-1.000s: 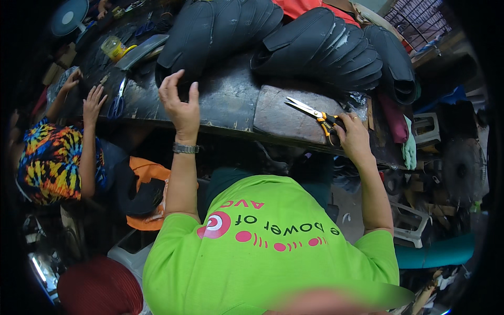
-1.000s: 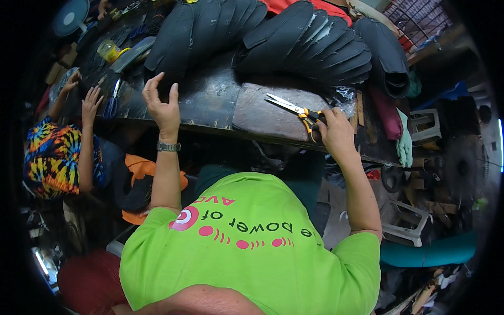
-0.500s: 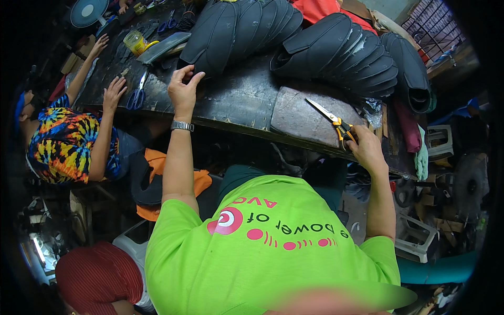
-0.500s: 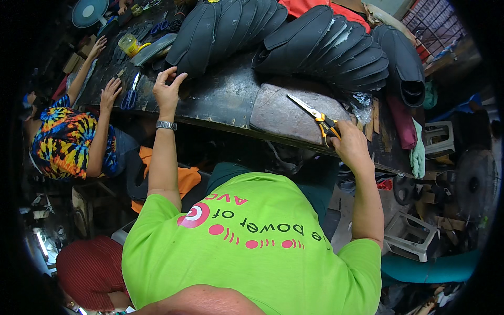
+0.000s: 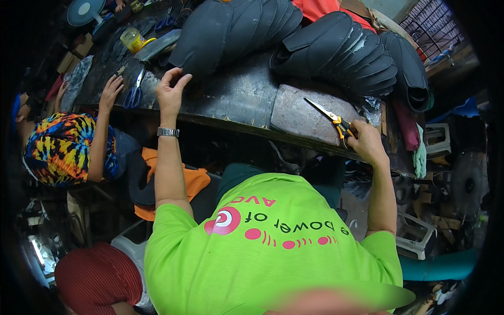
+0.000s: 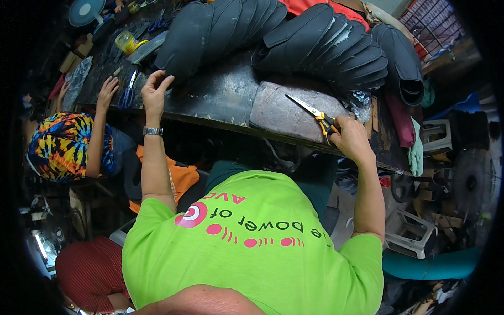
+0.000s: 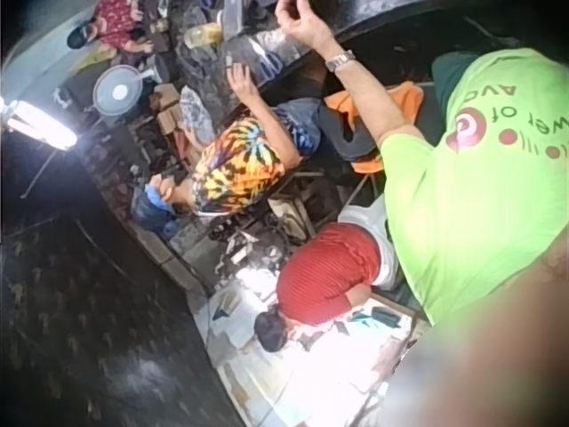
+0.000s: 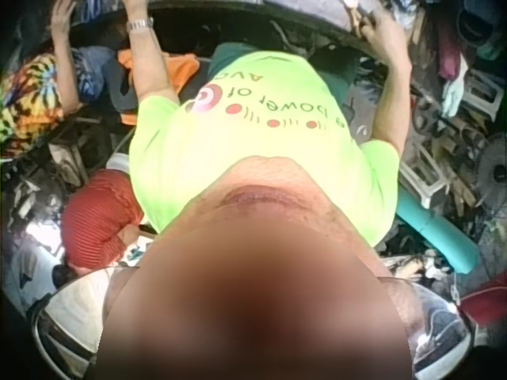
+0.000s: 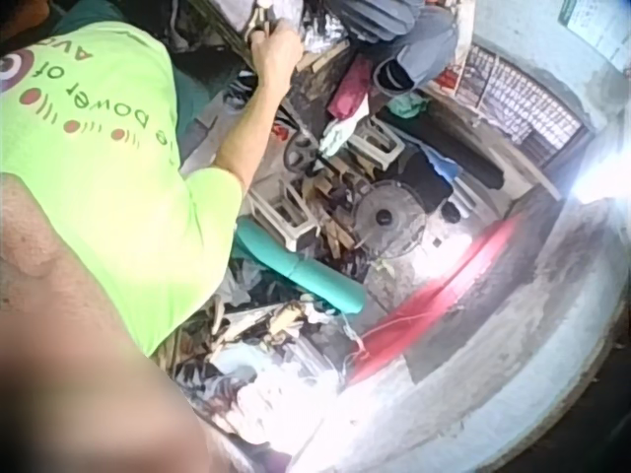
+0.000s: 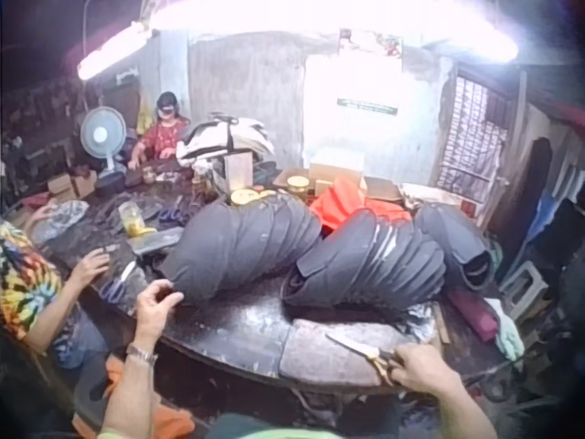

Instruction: The person repeatedly picks up black shoe uppers from a pile, uses shears to trim the edges, and places the trimmed pieces back on the pile. The person flips each shoe part to check the interior before trimming.

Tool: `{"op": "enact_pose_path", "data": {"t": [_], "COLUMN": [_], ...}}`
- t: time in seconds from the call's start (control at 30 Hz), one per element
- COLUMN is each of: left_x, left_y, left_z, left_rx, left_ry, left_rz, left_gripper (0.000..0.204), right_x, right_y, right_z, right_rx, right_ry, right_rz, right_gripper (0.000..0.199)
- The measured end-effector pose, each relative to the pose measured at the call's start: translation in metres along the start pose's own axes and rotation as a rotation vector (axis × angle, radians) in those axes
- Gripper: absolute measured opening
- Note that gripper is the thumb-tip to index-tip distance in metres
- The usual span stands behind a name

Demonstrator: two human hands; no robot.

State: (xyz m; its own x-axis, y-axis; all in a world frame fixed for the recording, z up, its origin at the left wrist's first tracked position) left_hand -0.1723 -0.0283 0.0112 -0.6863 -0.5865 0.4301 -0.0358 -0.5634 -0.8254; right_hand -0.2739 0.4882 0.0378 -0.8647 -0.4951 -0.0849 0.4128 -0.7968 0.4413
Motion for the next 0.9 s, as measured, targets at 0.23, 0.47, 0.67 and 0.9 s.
{"op": "enact_pose_path", "data": {"t": [0.23, 0.47, 0.67, 0.9], "left_x": [0.000, 0.011, -0.042, -0.126], "left_y": [-0.006, -0.017, -0.139, -0.167], "left_z": [-0.007, 0.022, 0.051, -0.065], "left_rx": [0.078, -0.128, 0.401, 0.324], "left_ry": [0.152, 0.149, -0.227, 0.597], "left_rz": [-0.110, 0.078, -0.434, -0.647], "left_gripper": [0.028, 0.027, 0.028, 0.027], "right_x": [0.001, 0.006, 0.005, -0.003], "right_y": [0.001, -0.003, -0.009, -0.022], "right_z": [0.000, 0.000, 0.005, -0.002], "right_rx": [-0.009, -0.010, 0.114, 0.145], "right_ry": [-0.001, 0.060, 0.090, 0.104], "right_rz": [0.017, -0.001, -0.061, -0.107], "right_gripper": [0.024, 0.024, 0.026, 0.026]}}
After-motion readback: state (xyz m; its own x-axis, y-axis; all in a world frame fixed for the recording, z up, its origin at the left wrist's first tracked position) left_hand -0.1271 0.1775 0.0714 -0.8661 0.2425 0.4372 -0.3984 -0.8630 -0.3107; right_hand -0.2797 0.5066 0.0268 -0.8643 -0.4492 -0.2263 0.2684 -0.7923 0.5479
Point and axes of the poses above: each hand's wrist, its own x-axis towards the middle knuckle, its own z-axis out of the back of the hand, y = z × x, the point moved 7 cm from there along x, towards the middle knuckle, and after that the axes turned 10 degrees about x, right-handed, at the moved point
